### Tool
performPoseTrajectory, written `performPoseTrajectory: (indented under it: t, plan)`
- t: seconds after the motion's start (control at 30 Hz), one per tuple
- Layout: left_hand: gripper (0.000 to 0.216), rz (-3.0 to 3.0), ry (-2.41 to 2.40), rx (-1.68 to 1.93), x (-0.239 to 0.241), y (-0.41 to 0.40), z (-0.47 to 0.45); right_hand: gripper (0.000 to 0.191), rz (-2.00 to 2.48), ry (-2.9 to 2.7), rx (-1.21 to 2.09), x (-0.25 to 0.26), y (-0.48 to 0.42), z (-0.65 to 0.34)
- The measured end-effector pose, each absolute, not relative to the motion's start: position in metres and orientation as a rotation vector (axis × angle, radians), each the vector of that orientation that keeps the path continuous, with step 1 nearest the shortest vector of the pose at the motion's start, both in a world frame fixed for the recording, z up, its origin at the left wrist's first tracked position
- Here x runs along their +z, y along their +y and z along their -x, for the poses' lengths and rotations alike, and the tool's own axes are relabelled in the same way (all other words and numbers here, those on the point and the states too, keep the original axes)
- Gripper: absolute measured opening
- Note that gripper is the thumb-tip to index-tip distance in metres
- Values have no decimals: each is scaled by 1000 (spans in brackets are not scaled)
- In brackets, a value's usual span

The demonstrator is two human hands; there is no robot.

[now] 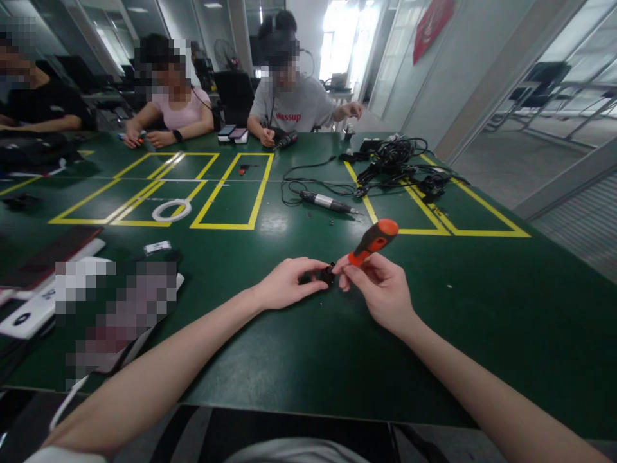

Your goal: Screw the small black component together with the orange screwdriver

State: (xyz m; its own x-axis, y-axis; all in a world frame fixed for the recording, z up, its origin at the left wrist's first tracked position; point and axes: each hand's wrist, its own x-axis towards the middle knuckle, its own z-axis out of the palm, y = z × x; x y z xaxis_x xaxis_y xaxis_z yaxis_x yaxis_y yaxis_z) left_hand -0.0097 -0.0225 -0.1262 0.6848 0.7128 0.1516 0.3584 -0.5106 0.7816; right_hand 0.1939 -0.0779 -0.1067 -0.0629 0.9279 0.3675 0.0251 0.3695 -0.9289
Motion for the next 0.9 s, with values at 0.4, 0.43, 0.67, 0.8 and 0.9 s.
performPoseTrajectory:
  t: [0.4, 0.43, 0.67, 0.8, 0.9]
  plan:
    - [38, -1999, 795, 666, -122, -27, 7, 38, 880, -1395, 995, -108, -75, -192]
    - [35, -1997, 816, 656, -122, -28, 6, 37, 877, -1384, 1000, -108, -76, -192]
    - [31, -2080, 799, 637, -130, -24, 5, 29, 929, -1453, 890, -109, -76, -194]
    - [36, -2208, 698, 580, -134, -22, 5, 21, 902, -1538, 727, -110, -75, -195]
    - [45, -2220, 662, 586, -134, -23, 6, 19, 915, -1588, 676, -111, -73, -195]
